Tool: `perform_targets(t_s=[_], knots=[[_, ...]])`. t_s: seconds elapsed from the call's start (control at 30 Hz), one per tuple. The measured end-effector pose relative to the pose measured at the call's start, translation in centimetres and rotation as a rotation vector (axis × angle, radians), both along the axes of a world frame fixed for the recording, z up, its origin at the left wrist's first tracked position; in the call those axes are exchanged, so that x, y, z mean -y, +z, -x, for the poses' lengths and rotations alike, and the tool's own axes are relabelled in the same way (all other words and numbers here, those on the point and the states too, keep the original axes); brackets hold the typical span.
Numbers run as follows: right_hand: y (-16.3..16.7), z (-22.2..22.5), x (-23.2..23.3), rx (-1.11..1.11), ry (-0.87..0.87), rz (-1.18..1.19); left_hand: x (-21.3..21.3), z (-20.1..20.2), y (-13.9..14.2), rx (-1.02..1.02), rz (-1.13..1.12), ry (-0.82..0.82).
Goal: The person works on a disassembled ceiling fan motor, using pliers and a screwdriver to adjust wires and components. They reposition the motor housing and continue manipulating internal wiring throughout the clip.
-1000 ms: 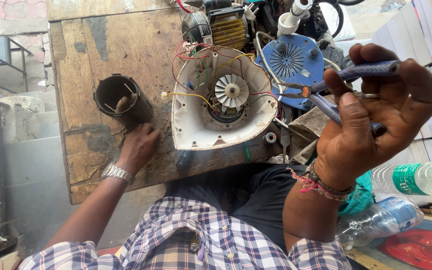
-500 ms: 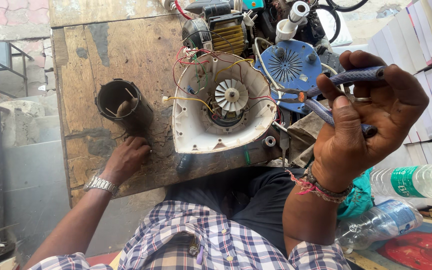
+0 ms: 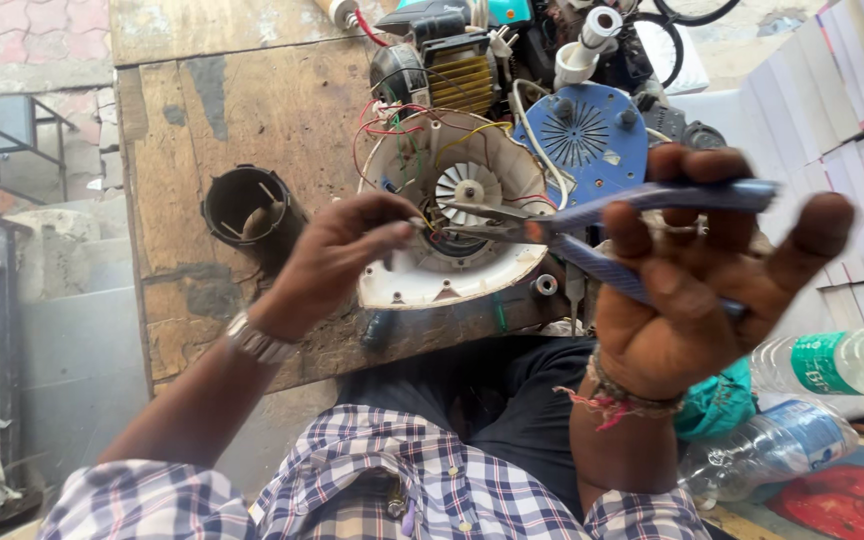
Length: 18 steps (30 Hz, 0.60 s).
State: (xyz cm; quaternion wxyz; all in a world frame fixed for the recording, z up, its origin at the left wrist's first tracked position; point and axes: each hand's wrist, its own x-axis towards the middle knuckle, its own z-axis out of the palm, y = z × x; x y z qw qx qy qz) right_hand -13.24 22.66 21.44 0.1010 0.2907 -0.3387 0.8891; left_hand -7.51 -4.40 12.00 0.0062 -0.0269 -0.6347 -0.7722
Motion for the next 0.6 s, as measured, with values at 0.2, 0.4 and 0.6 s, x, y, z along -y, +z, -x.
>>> perform_targets(t_s=[0.2,0.4,0.6], knots=[[0.1,0.3,-0.1,0.072,-0.032,-0.031,-1.9,1.9,-0.1,0.048,-0.189,-0.100],[-0.4,0.7,-0.3,0.050,0.007,-0.067,-1.7,2.2,-0.4,0.048,-0.204,-0.131],[-1.1,1.0,-0.5,0.058,0.036,-0.072,-1.7,2.4,-0.1,0.043,-0.131,-0.152]])
